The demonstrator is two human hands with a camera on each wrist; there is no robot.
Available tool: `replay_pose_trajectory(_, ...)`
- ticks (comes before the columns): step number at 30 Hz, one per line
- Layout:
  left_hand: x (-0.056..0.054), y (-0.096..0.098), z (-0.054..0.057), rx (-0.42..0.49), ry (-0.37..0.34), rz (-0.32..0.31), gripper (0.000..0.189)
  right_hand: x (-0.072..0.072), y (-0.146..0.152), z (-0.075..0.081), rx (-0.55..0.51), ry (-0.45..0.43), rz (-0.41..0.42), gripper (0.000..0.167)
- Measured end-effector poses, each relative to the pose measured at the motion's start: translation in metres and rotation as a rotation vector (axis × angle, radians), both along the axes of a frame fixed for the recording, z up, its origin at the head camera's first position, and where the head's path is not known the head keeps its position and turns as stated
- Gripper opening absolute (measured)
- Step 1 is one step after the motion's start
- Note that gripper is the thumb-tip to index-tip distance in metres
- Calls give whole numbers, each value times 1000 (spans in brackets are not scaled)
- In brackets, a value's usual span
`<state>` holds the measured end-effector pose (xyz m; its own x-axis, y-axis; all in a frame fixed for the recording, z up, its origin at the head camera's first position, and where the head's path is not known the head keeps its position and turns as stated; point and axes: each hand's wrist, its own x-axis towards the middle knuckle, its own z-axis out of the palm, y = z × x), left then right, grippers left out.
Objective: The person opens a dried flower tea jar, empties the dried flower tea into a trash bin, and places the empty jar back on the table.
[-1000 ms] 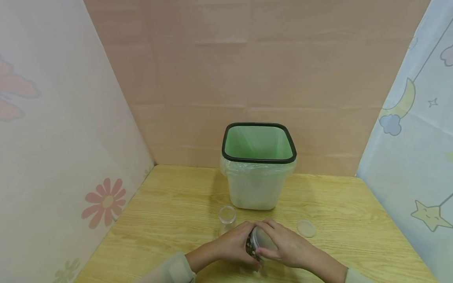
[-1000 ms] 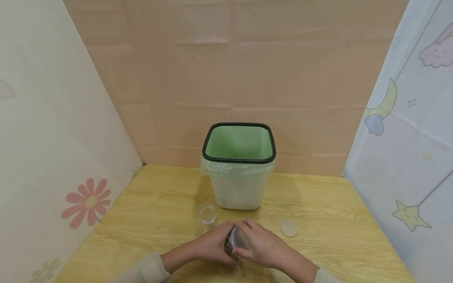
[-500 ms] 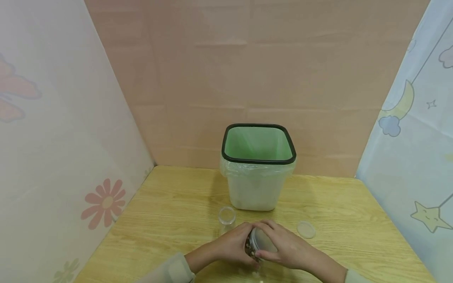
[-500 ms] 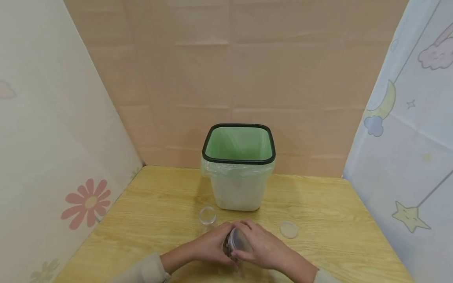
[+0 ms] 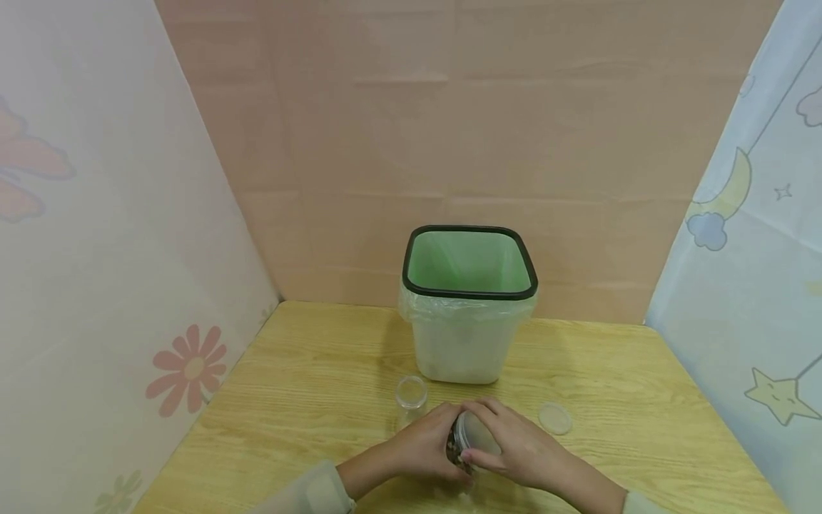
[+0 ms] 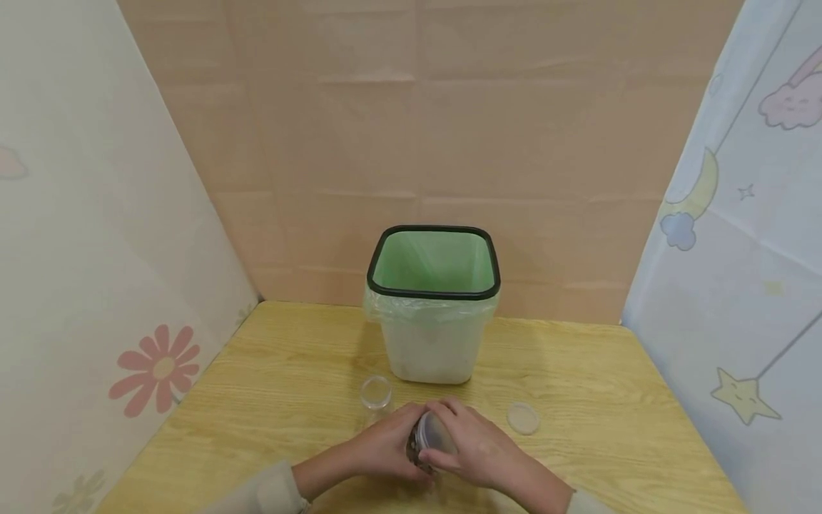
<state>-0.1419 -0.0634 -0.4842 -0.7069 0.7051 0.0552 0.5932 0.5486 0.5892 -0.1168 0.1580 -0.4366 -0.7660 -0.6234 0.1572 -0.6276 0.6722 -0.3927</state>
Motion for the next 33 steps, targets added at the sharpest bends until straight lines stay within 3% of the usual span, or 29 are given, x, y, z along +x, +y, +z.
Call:
replay_pose_trajectory(8,0,-3,3,12,-58,-8,98,0,1,0,-3,-15,26,69)
replay_pose_trajectory(13,-1,-5,3,2,-82,-12,96,1,2,0,-5,22,73,68)
replay_pose_trajectory(21,-2,-6,2,-6,-76,-26,97,1,4,-1,-21,47,121,70)
replay_pose_trajectory(33,-2,-4,0,4,-60,11,103,0,3,4,-7,-49,9,73)
